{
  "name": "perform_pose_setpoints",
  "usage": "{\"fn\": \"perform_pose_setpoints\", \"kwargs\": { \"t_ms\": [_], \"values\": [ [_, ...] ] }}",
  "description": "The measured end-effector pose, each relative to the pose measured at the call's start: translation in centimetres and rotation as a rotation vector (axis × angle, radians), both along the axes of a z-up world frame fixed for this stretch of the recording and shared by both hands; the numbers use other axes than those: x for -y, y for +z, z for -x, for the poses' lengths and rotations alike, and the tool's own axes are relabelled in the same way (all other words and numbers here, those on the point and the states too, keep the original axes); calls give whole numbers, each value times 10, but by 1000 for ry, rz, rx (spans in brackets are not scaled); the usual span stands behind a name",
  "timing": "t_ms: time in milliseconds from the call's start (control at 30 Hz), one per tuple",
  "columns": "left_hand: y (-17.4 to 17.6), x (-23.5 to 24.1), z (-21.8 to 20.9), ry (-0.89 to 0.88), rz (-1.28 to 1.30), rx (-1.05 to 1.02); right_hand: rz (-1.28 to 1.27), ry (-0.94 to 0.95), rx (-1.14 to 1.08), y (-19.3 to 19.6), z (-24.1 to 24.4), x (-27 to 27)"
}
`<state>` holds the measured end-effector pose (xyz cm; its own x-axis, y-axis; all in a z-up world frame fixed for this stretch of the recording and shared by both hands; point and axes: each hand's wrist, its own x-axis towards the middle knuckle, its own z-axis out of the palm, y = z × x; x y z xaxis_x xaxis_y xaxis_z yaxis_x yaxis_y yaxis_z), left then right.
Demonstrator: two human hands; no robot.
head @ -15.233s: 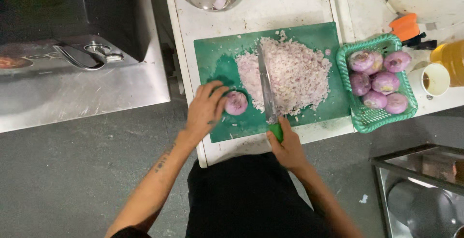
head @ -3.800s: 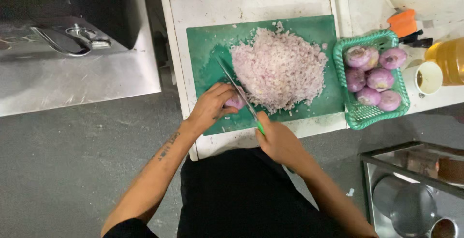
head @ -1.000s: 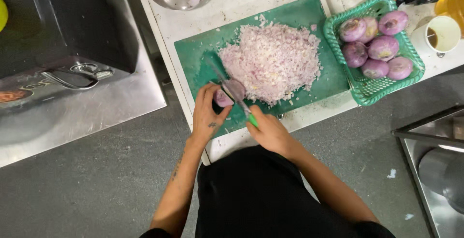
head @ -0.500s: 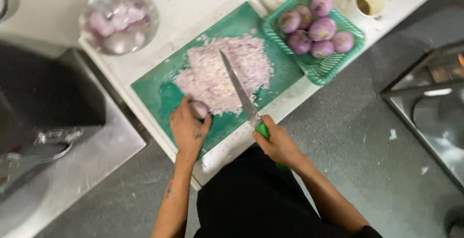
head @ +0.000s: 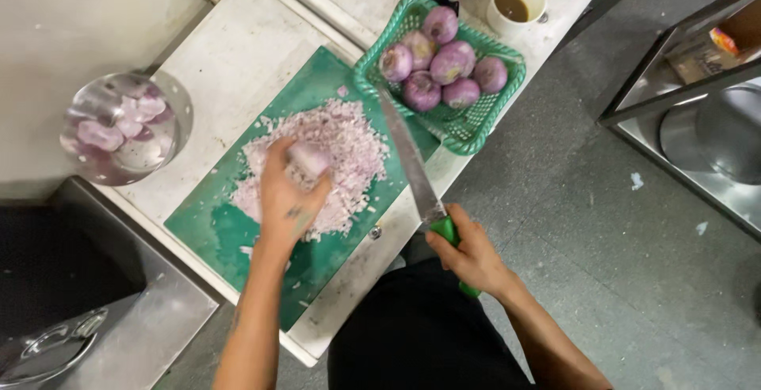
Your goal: The person peels a red onion and then uses a knife to chop it into small pieces on a green cutting board. The chopped onions accumulate on the board while whole onions remain in a basket nearby.
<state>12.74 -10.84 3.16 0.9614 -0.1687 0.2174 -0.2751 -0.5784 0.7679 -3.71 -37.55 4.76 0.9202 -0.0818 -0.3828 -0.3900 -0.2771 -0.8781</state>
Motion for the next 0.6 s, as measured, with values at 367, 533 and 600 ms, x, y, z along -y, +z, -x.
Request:
{"fn": "perform_pose_setpoints", "kwargs": {
  "t_ms": [367,533,600],
  "values": [
    [-63,171,-105,-184,-384,148,27,-182,-6,2,-8,54],
    [-25,71,-39,-83,-83,236,-29,-106,46,-12,-13,43],
    [-14,-1,19,24,14,172,10,13,22,-18,-20,32]
  ]
}}
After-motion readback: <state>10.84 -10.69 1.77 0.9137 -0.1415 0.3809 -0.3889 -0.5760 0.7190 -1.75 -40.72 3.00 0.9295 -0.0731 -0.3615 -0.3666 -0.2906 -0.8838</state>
